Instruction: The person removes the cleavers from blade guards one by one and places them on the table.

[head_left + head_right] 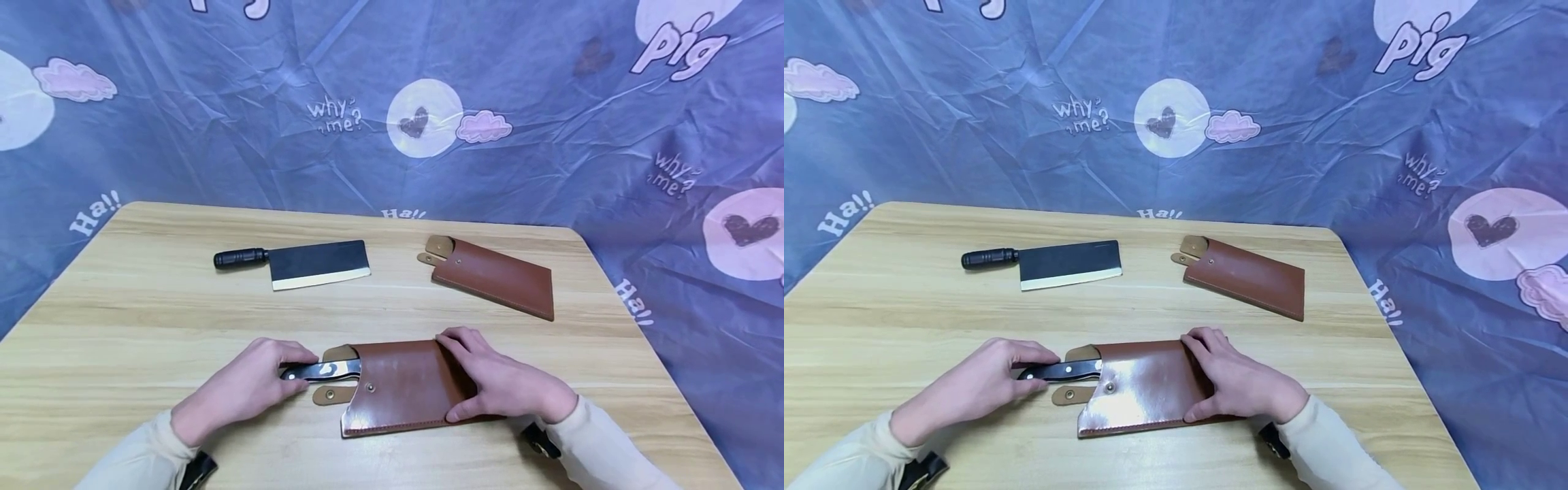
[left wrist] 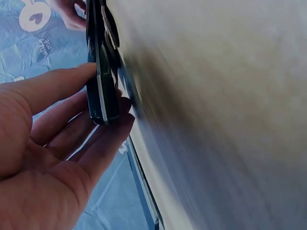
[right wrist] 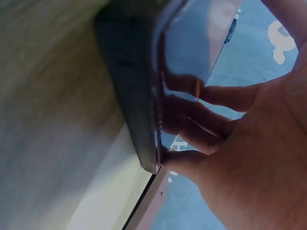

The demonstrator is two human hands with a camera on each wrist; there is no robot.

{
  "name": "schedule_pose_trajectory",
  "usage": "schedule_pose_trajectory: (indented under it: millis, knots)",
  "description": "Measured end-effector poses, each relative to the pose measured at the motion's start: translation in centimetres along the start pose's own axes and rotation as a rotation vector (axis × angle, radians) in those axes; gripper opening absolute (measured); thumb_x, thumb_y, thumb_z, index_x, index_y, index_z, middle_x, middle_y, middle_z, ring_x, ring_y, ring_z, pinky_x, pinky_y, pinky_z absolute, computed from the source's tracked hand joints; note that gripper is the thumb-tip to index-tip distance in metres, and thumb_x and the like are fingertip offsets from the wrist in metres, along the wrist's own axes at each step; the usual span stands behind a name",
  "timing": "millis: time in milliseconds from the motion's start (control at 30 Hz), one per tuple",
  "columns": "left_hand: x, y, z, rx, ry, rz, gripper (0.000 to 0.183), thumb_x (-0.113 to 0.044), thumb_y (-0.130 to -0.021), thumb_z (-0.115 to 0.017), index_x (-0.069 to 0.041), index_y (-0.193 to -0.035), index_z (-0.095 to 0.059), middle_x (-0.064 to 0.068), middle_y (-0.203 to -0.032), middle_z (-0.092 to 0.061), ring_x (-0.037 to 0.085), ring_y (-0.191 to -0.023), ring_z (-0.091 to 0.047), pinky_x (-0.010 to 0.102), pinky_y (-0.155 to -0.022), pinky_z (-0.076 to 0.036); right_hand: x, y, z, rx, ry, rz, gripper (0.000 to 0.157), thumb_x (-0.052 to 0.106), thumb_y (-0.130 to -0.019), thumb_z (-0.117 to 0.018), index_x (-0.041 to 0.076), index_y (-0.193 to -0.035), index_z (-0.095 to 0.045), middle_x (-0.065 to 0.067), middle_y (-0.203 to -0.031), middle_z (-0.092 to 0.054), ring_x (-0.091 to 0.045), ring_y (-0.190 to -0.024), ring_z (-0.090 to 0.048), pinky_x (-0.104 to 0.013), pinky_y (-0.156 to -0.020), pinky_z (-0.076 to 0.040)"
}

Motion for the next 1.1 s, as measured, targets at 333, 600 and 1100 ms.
schedule_pose_trajectory:
  millis: [333, 600, 1100]
  knots:
    - [-0.19, -0.10, -0.15, -0.012, -0.032, 0.015, 0.023, -0.011, -0.073, -0.072, -0.012, -0.096, -0.069, -0.011, -0.087, -0.062, 0.003, -0.077, -0.056, 0.028, -0.071, -0.047, 0.12, -0.14, -0.19, -0.011, 0.022, 0.000, 0.118, 0.072, -0.050, -0.066, 0.009, -0.140, -0.023, 0.000, -0.134, -0.023, -0.010, -0.120, -0.022, -0.031, -0.095, -0.033]
    - [-0.25, 0.01, -0.36, -0.016, -0.038, 0.018, 0.022, -0.013, -0.073, -0.072, -0.013, -0.095, -0.069, -0.012, -0.087, -0.062, 0.002, -0.076, -0.055, 0.026, -0.070, -0.047, 0.11, -0.01, -0.55, -0.034, 0.036, 0.036, 0.121, 0.072, -0.047, -0.068, 0.006, -0.138, -0.025, -0.002, -0.132, -0.026, -0.011, -0.117, -0.023, -0.031, -0.094, -0.033]
    - [-0.32, 0.08, -0.54, -0.030, -0.073, 0.023, 0.022, -0.014, -0.073, -0.072, -0.013, -0.094, -0.069, -0.012, -0.087, -0.062, 0.002, -0.075, -0.055, 0.026, -0.069, -0.047, 0.18, -0.23, -0.74, -0.035, 0.104, 0.031, 0.117, 0.066, -0.047, -0.074, 0.007, -0.136, -0.027, -0.002, -0.131, -0.026, -0.012, -0.117, -0.024, -0.030, -0.094, -0.033]
Point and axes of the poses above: each hand's wrist, its own y-axis away from the middle knuckle, its own z-axis out of the back of the hand, x = y × z, the point moved 3 cm from there along -y, towards the middle knuckle
